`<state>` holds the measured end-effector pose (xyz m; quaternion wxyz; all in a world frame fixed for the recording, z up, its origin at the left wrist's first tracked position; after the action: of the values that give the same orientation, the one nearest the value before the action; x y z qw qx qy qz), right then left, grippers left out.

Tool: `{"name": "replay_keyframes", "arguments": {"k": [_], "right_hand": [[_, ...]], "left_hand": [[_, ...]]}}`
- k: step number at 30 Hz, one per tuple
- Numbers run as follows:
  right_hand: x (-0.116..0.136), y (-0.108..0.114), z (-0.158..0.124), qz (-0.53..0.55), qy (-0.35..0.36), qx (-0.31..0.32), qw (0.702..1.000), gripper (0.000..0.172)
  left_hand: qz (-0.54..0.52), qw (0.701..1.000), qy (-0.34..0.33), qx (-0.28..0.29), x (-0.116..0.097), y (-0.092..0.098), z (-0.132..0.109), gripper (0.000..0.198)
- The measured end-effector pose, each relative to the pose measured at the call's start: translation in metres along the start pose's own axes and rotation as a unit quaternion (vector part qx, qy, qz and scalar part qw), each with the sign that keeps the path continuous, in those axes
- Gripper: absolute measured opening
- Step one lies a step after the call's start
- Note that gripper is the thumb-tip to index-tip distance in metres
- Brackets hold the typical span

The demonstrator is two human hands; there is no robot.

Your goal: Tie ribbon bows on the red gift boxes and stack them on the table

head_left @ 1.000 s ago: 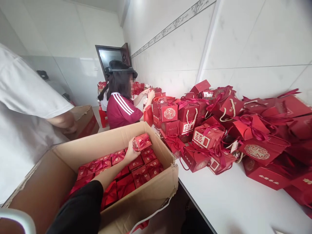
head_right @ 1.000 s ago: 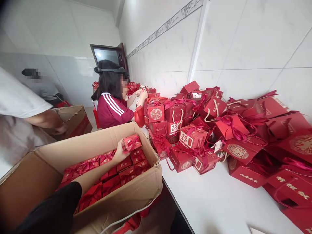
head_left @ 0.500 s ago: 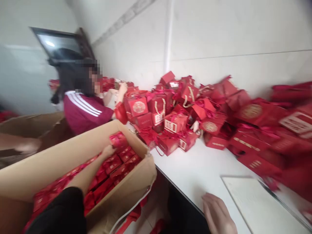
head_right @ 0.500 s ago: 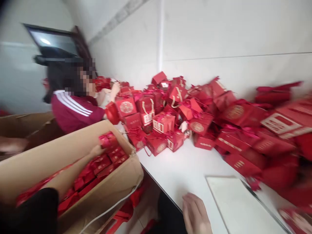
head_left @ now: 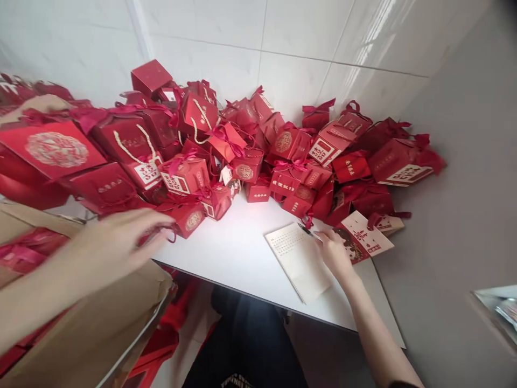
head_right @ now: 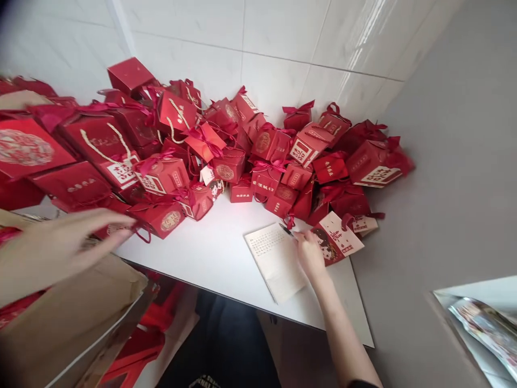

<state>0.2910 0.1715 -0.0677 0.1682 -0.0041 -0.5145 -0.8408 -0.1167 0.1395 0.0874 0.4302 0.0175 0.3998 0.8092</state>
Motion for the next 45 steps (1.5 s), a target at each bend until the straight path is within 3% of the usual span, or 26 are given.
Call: {"name": "replay_keyframes", "arguments": {"k": [1,3,5,8,10,12,15,17,18,20,23,24,26,32,40,45], "right_hand": [[0.003,-0.003,0.007,0.001,0.004,0.013,1.000,0.024],[0.007,-0.009,0.015,-0.006,0.001,0.037,0.999,0.030],[0.008,-0.014,0.018,-0.020,-0.011,0.057,0.998,0.036],[0.005,-0.020,0.020,-0.044,-0.032,0.073,0.996,0.035],[-0.001,-0.023,0.024,-0.054,-0.044,0.079,0.994,0.029],[-0.009,-0.026,0.028,-0.060,-0.050,0.090,0.993,0.022],[-0.013,-0.021,0.033,-0.009,-0.018,0.065,0.998,0.027],[-0.010,-0.008,0.031,0.108,0.001,-0.024,0.994,0.026],[-0.010,-0.003,0.027,0.193,-0.008,-0.079,0.978,0.023],[-0.009,-0.007,0.020,0.393,-0.061,-0.133,0.908,0.020],[0.007,-0.041,0.014,0.632,-0.154,-0.076,0.756,0.014],[0.012,-0.053,0.013,0.667,-0.183,-0.050,0.721,0.019],[0.017,-0.068,0.010,0.680,-0.235,-0.022,0.694,0.026],[0.009,-0.070,0.006,0.607,-0.257,-0.038,0.751,0.030],[0.014,-0.069,0.005,0.412,-0.215,0.055,0.883,0.038],[0.016,-0.072,0.006,0.381,-0.210,0.084,0.897,0.036]], "left_hand": [[0.072,0.993,-0.017,0.091,-0.011,-0.037,0.004,0.013],[0.102,0.969,-0.006,0.224,-0.025,-0.114,0.008,0.017],[0.082,0.949,0.054,0.301,-0.027,-0.187,0.012,0.021],[-0.002,0.936,0.171,0.308,-0.016,-0.269,0.024,0.029],[-0.023,0.933,0.196,0.300,-0.008,-0.304,0.033,0.035],[-0.038,0.932,0.196,0.302,-0.002,-0.326,0.041,0.035],[-0.063,0.931,0.174,0.315,0.004,-0.342,0.047,0.033],[-0.089,0.929,0.152,0.325,0.006,-0.346,0.049,0.033],[-0.103,0.928,0.140,0.331,0.007,-0.347,0.050,0.032],[-0.124,0.922,0.124,0.344,0.008,-0.349,0.050,0.032],[-0.128,0.918,0.129,0.354,0.012,-0.351,0.052,0.031],[-0.127,0.917,0.133,0.355,0.013,-0.351,0.052,0.030],[-0.126,0.914,0.139,0.360,0.014,-0.352,0.052,0.029],[-0.139,0.912,0.141,0.359,0.019,-0.351,0.050,0.026],[-0.137,0.915,0.156,0.347,0.024,-0.352,0.048,0.026],[-0.139,0.916,0.146,0.346,0.023,-0.352,0.048,0.028]]}}
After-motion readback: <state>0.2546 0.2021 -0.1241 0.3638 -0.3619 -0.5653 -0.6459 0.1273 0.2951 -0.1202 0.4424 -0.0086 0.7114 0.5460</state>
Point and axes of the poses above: each hand's wrist, its own z-axis towards the middle knuckle, its own y-axis out of the back of the hand, x = y × z, the point moved 7 cm from there along z, towards the middle knuckle, and after that the axes turned 8 degrees about y, right-handed, at the moved point
